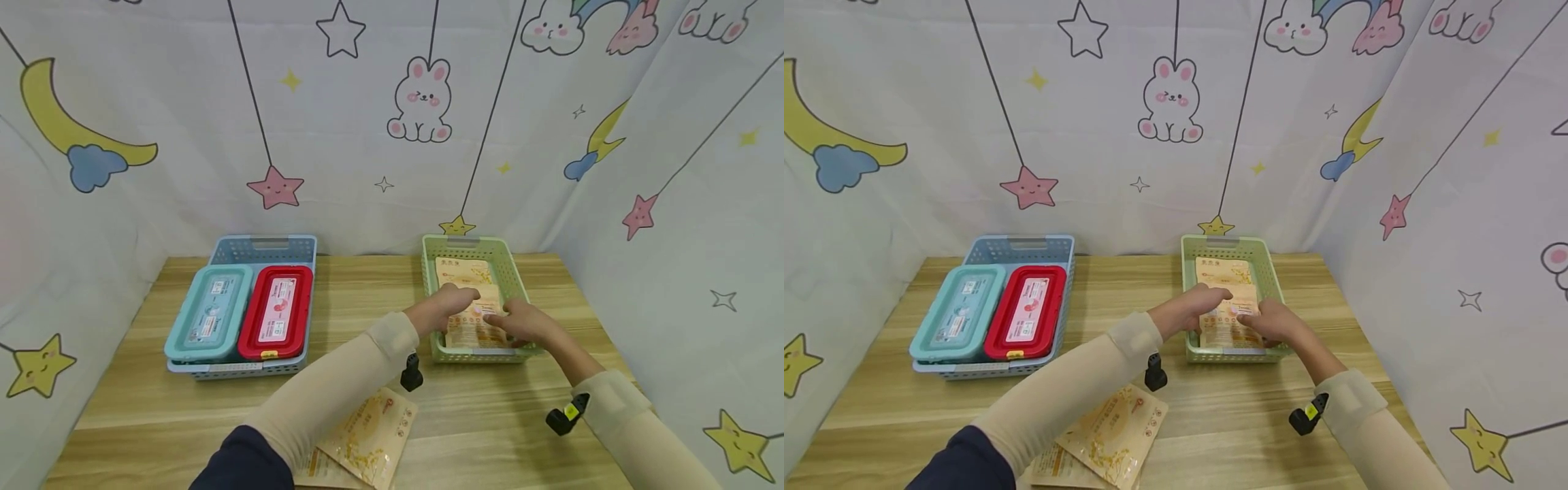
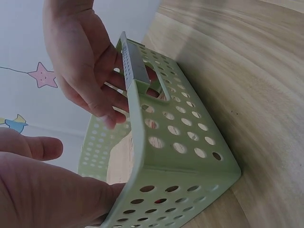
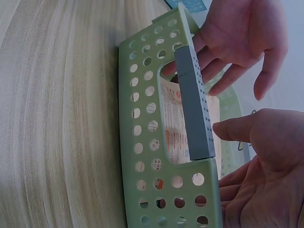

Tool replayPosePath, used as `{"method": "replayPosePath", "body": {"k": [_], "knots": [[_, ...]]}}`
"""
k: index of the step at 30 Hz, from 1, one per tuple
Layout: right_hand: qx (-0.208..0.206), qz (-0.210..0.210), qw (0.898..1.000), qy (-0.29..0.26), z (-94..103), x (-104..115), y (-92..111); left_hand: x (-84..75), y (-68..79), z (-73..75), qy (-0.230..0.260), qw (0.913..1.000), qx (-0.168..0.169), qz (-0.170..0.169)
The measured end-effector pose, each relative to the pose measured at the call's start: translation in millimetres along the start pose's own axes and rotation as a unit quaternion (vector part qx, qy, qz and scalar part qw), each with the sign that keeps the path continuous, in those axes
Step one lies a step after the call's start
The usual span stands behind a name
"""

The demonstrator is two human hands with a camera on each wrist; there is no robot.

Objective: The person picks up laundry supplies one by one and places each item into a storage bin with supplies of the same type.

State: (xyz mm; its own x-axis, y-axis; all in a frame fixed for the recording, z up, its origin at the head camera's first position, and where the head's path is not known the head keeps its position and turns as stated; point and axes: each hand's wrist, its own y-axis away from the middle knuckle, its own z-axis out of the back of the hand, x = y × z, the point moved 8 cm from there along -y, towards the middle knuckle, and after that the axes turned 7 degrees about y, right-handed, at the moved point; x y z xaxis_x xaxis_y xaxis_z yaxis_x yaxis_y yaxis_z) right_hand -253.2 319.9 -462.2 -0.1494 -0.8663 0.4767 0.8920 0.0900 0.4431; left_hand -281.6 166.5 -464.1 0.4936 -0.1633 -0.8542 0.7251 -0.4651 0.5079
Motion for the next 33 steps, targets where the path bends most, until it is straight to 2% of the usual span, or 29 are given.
{"method": "replayPosePath", "body": {"k": [16, 25, 33], "knots": [[0.029, -0.003, 0.999, -0.046, -2.3, -3.8, 2.4, -2.0, 1.6, 0.3, 0.003, 0.9999, 0.013, -0.001], [0.031, 0.001, 0.998, -0.053, -0.8, -3.5, 2.7, -5.0, 1.1, 3.0, -0.028, 0.9993, -0.006, -0.022], [0.008, 0.013, 1.0, -0.002, 5.2, 4.3, 9.7, -13.0, 7.5, 6.1, -0.067, 0.9969, -0.002, -0.042]]}}
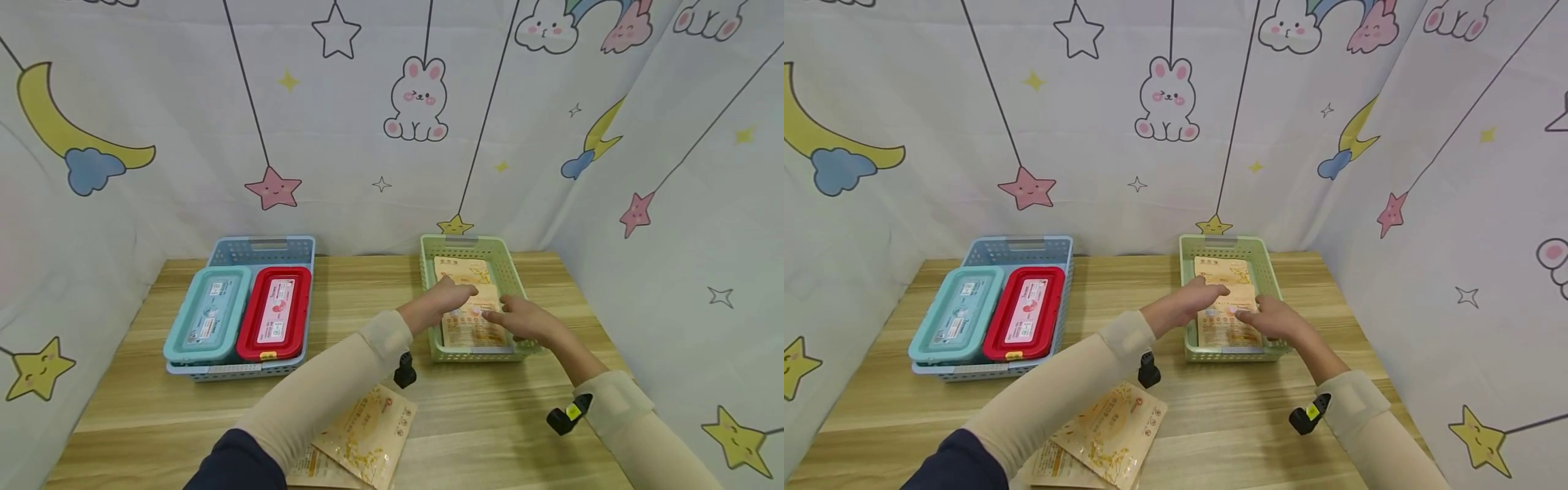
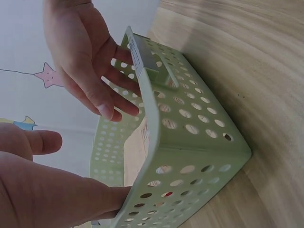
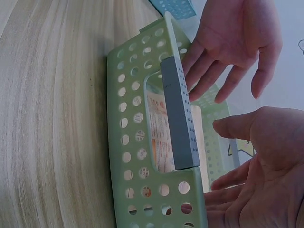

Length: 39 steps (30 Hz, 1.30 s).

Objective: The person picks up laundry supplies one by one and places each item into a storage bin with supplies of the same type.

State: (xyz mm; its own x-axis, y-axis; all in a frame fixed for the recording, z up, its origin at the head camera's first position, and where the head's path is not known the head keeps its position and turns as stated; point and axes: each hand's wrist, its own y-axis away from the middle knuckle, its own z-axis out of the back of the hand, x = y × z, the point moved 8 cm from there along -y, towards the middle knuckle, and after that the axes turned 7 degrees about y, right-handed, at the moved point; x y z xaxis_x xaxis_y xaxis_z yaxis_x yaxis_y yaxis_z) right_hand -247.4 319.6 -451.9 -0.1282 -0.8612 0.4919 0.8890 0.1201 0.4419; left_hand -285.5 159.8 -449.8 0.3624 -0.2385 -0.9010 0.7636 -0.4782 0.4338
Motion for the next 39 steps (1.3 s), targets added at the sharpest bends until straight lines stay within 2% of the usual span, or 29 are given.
{"method": "replayPosePath", "body": {"k": [14, 19, 31, 39], "knots": [[-0.037, 0.034, 0.998, 0.025, 11.7, 15.4, -1.3, -13.1, 12.4, 3.5, 0.033, 0.9983, 0.043, -0.02], [-0.041, 0.044, 0.998, 0.021, 13.6, 18.4, 0.7, -17.6, 17.8, 4.2, 0.029, 0.9978, 0.054, -0.024], [-0.069, 0.068, 0.994, 0.05, 19.5, 40.2, 9.5, -18.5, 33.5, 20.9, 0.034, 0.9939, 0.102, -0.024], [-0.085, 0.074, 0.992, 0.058, 22.5, 44.4, 9.5, -19.8, 39.2, 30.2, 0.039, 0.994, 0.1, -0.02]]}}
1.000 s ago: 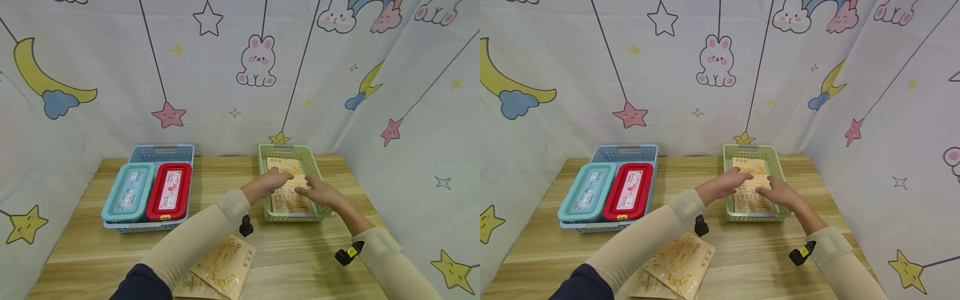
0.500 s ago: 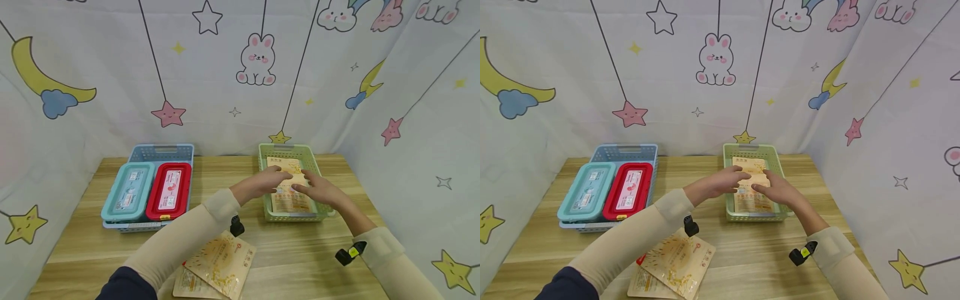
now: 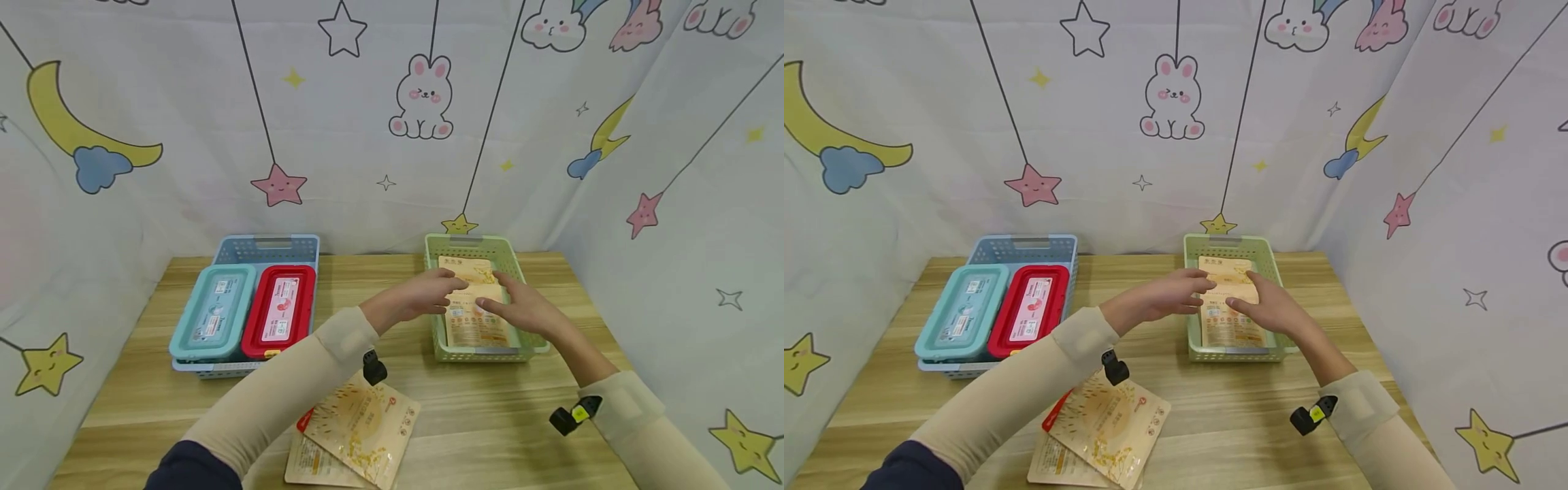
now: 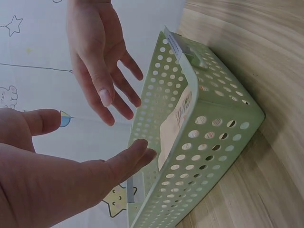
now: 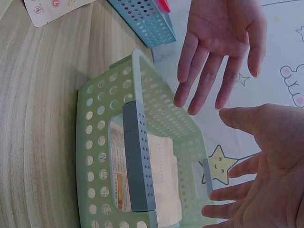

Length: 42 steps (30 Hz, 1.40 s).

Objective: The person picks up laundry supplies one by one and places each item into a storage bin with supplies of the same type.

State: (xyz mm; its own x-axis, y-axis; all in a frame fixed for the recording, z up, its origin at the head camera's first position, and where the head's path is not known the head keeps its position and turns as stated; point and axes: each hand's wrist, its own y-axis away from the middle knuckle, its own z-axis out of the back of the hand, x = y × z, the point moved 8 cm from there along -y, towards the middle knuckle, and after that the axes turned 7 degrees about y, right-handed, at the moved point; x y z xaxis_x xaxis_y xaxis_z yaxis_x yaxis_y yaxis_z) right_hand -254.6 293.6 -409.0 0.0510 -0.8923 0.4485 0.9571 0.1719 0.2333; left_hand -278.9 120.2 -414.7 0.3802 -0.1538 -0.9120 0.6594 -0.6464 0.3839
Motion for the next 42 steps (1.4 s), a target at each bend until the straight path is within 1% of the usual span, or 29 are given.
{"method": "replayPosePath", "body": {"k": [5, 11, 21, 26, 33, 37, 42], "knots": [[-0.005, 0.006, 1.0, -0.002, 0.7, 1.7, -0.4, -0.4, 3.5, 6.3, -0.008, 1.0, 0.003, -0.004], [-0.013, 0.012, 1.0, 0.0, 1.0, 4.5, 0.1, -0.7, 10.6, 18.8, -0.023, 0.9996, -0.001, -0.013], [-0.024, 0.051, 0.998, 0.005, 2.2, 20.7, 0.4, -4.4, 25.4, 34.6, -0.018, 0.9992, -0.001, -0.034], [-0.034, 0.068, 0.997, 0.0, 2.3, 28.3, -0.2, -3.0, 30.3, 43.4, -0.011, 0.9993, -0.01, -0.035], [-0.038, 0.082, 0.996, -0.006, 1.5, 35.3, -0.8, -1.4, 38.1, 57.0, -0.028, 0.9982, -0.026, -0.046], [-0.045, 0.089, 0.995, -0.007, 2.4, 38.7, 0.1, 0.3, 43.5, 61.0, -0.033, 0.998, -0.02, -0.05], [-0.054, 0.107, 0.993, -0.015, 3.9, 46.5, 2.0, 3.8, 46.3, 65.9, -0.044, 0.9976, -0.011, -0.053]]}}
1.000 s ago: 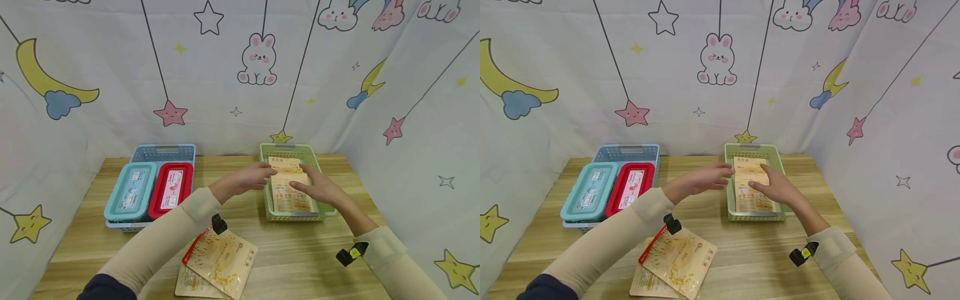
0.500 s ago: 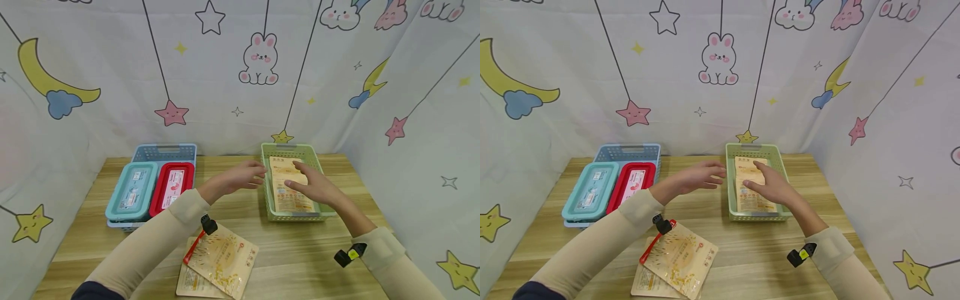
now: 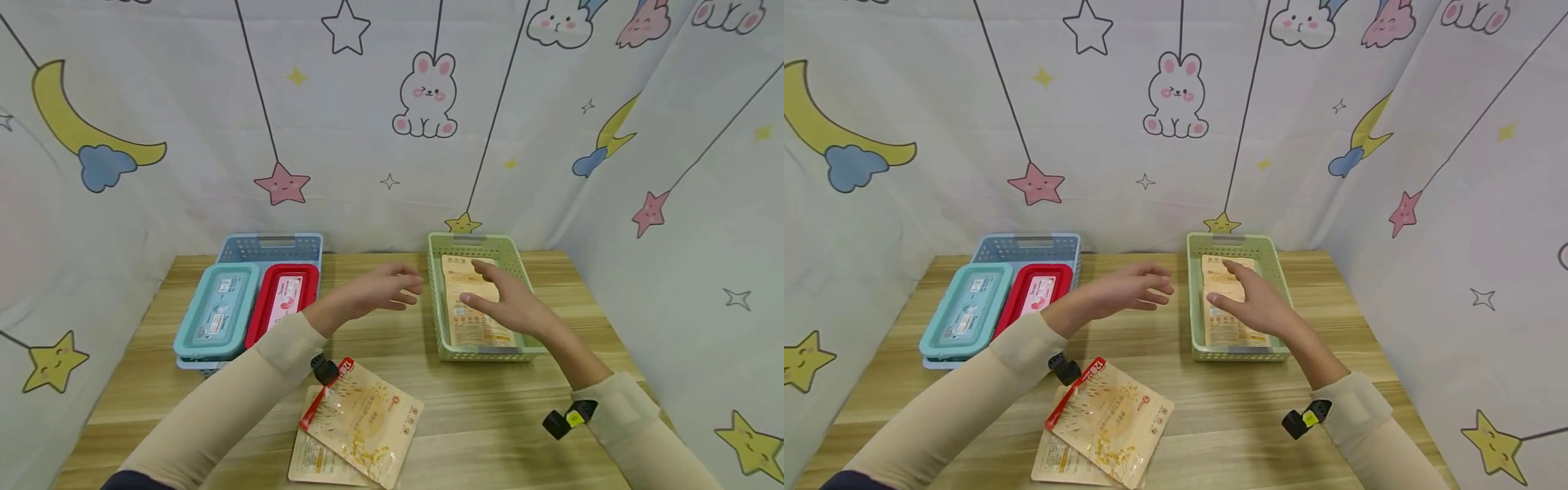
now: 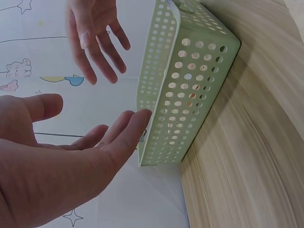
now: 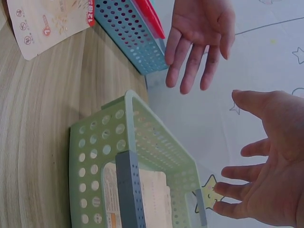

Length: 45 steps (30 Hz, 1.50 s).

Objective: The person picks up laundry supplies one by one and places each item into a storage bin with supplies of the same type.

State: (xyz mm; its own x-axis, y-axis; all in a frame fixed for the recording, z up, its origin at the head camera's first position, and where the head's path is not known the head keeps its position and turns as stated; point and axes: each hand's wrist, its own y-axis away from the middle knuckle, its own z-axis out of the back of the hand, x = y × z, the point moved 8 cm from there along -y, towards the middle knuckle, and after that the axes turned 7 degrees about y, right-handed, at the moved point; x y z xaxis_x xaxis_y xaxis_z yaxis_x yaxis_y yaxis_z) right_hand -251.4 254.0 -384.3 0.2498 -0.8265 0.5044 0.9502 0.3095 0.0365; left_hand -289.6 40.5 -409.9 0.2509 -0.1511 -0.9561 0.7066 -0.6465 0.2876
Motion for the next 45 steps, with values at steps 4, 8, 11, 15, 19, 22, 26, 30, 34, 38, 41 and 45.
{"method": "replayPosePath", "body": {"k": [4, 8, 11, 15, 19, 22, 26, 30, 34, 38, 41, 45], "knots": [[-0.009, 0.014, 1.0, 0.008, 0.1, 7.7, 0.0, 0.2, 5.6, 2.6, -0.024, 0.9996, 0.012, -0.002], [-0.02, 0.03, 0.999, 0.021, 0.3, 15.4, 0.5, 2.5, 10.5, 5.7, -0.047, 0.9986, 0.023, 0.006], [-0.031, 0.043, 0.998, 0.02, 1.1, 21.4, 1.8, 7.1, 11.8, 7.4, -0.056, 0.9979, 0.026, 0.018], [-0.047, 0.059, 0.997, 0.009, 3.0, 30.8, 5.1, 17.0, 11.7, 8.3, -0.083, 0.9955, 0.03, 0.033], [-0.065, 0.077, 0.995, 0.008, 4.0, 42.0, 9.0, 24.9, 10.8, 7.3, -0.132, 0.99, 0.038, 0.031], [-0.072, 0.088, 0.994, 0.005, 2.5, 49.6, 11.6, 28.8, 9.5, 4.8, -0.163, 0.985, 0.052, 0.022], [-0.075, 0.097, 0.992, -0.001, -1.1, 57.9, 14.9, 34.1, 9.4, -0.9, -0.229, 0.9703, 0.077, 0.014], [-0.073, 0.117, 0.99, -0.007, -6.8, 67.0, 17.9, 41.6, 10.2, -5.2, -0.313, 0.9446, 0.099, 0.007], [-0.072, 0.138, 0.988, -0.016, -14.2, 74.9, 22.2, 49.4, 10.3, -9.4, -0.348, 0.9294, 0.124, -0.001], [-0.073, 0.148, 0.986, -0.029, -21.4, 80.3, 28.3, 59.4, 11.0, -13.9, -0.364, 0.9204, 0.143, 0.006], [-0.069, 0.151, 0.985, -0.04, -27.8, 82.3, 31.6, 66.6, 11.5, -17.8, -0.377, 0.9136, 0.152, 0.015], [-0.057, 0.148, 0.985, -0.061, -36.7, 85.7, 35.1, 74.8, 12.2, -23.5, -0.39, 0.9059, 0.162, 0.024]]}}
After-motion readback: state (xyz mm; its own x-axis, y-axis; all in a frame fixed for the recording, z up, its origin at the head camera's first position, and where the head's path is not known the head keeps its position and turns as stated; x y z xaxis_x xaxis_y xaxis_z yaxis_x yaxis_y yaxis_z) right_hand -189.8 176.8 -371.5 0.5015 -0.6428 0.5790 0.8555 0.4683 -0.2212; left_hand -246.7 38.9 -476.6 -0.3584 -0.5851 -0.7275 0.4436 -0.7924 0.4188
